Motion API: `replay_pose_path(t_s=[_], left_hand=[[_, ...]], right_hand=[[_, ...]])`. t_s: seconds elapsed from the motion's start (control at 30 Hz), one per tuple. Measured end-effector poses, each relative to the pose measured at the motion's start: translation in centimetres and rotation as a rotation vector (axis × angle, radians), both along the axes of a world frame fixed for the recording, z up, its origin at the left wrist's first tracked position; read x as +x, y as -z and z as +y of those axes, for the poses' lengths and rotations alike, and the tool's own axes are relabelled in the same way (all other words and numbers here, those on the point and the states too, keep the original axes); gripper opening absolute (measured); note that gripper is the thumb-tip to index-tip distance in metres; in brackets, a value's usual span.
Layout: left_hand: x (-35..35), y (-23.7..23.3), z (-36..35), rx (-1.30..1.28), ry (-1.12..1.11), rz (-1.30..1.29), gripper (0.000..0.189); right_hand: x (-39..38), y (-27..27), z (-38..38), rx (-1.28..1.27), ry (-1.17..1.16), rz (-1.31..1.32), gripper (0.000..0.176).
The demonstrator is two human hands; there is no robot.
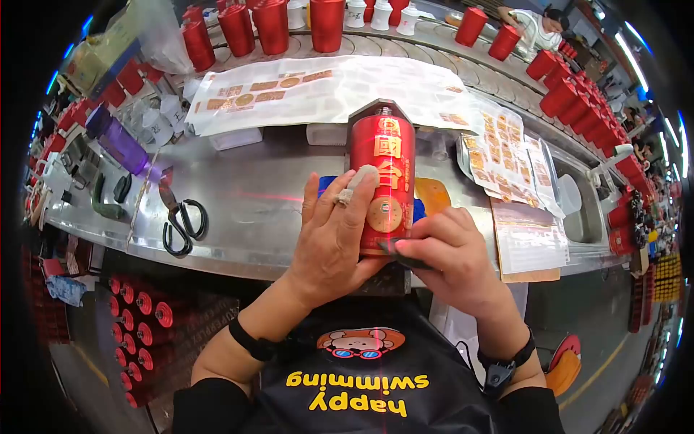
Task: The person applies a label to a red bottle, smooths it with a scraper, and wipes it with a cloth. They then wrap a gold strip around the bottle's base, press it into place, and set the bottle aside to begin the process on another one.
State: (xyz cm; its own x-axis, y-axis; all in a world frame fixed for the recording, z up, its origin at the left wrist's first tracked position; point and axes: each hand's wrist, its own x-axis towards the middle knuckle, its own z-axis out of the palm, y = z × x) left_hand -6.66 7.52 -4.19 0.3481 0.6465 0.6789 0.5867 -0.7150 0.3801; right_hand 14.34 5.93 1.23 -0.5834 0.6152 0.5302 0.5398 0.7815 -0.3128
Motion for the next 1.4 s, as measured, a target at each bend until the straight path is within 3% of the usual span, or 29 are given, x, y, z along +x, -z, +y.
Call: replay_pose_path(t_s=[0.1,0.2,0.37,0.5,0.7,0.8,0.9,0.93,1.13,1.23,1.27,1.37,1.4], left_hand=[[0.3,-0.4,-0.2,-0.041,-0.019,0.052,0.097],[-0.1,0.3,-0.2,-0.012,-0.014,0.167,0.093],[-0.4,1.7,-0.1,-0.029,0.032,0.054,0.089],[-0.6,2.4,-0.2,-0.068,0.033,0.004,0.088],[-0.2,-0.1,-1.1,-0.021,-0.097,0.215,0.088],[0.3,0.1,-0.3,0.029,-0.029,0.269,0.086],[-0.4,2.2,-0.1,-0.051,0.048,-0.018,0.083],[-0.7,2.7,-0.4,-0.252,0.105,-0.144,0.081],[0.9,-0.7,-0.7,-0.028,-0.040,0.253,0.087],[0.1,0.8,-0.2,-0.054,0.023,0.183,0.090],[-0.1,1.7,-0.1,-0.071,0.044,0.052,0.090],[-1.1,2.9,-0.4,-0.259,0.093,-0.094,0.089],[-1.0,2.3,-0.3,-0.149,0.011,0.045,0.088]], right_hand=[[0.6,0.8,-0.2,-0.028,0.097,0.135,0.042],[-0.1,1.0,-1.0,0.071,0.035,0.093,0.032],[1.5,3.7,-2.5,0.012,0.020,-0.027,0.025],[0.4,2.5,-2.5,0.109,0.067,0.174,0.028],[0.1,2.8,-1.8,0.115,0.031,0.136,0.027],[0.1,3.4,-2.1,0.095,0.045,0.153,0.027],[0.2,3.7,-2.0,0.087,0.052,0.191,0.027],[0.2,3.8,-2.1,0.077,0.049,0.203,0.027],[0.4,3.9,-2.0,0.069,0.045,0.201,0.028],[0.6,4.5,-1.8,0.057,0.033,0.241,0.028],[0.6,4.5,-1.8,0.055,0.029,0.251,0.028],[0.7,4.3,-1.8,0.054,0.014,0.253,0.027],[0.7,4.3,-1.8,0.059,0.012,0.248,0.027]])
